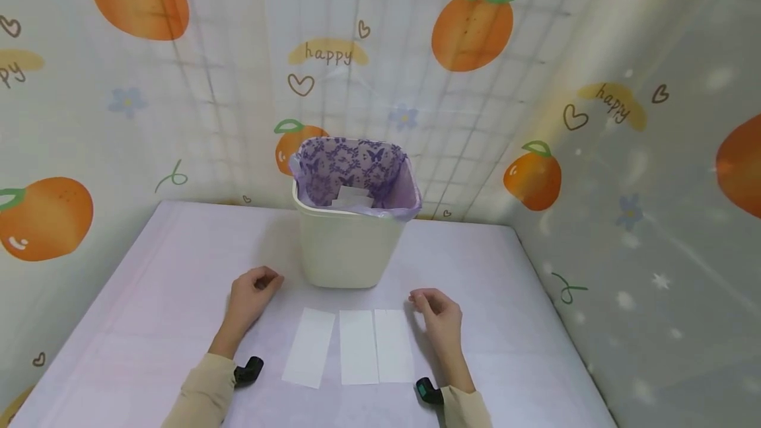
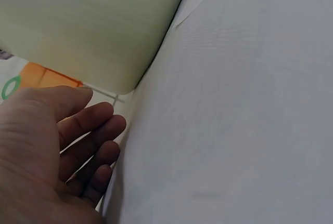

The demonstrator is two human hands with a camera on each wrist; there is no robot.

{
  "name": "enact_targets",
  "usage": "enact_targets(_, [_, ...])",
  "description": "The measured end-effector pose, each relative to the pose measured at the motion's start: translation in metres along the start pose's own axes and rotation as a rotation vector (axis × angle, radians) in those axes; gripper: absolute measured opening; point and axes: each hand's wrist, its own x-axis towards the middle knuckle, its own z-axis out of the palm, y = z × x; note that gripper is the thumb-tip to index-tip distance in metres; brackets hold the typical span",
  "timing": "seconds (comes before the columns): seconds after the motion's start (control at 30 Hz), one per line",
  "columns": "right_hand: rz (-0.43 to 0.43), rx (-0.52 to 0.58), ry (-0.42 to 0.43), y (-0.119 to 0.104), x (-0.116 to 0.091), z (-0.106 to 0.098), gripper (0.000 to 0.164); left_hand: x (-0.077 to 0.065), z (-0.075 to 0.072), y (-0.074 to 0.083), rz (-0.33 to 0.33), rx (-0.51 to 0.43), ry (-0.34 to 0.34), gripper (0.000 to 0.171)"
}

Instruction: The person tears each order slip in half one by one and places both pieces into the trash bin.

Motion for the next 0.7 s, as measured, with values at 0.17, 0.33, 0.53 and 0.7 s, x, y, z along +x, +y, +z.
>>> enact_targets(0.17, [-0.025,-0.017,-0.062,0.0,-0.008,0.002,0.013,-0.004,0.005,0.002,0.008,0.051,-0.049,0.01])
enact_targets(0.33, [-0.033,-0.017,-0.104,-0.006,-0.012,0.003,0.008,-0.006,0.01,0.006,0.036,0.055,-0.075,0.01])
enact_targets(0.53, [-0.056,-0.024,-0.127,-0.009,-0.019,0.005,0.005,-0.008,0.015,0.01,0.101,0.055,-0.086,0.007])
enact_targets(0.7, [-0.168,-0.089,-0.192,-0.013,-0.027,0.012,0.005,-0.013,0.02,0.013,0.161,0.054,-0.104,0.006])
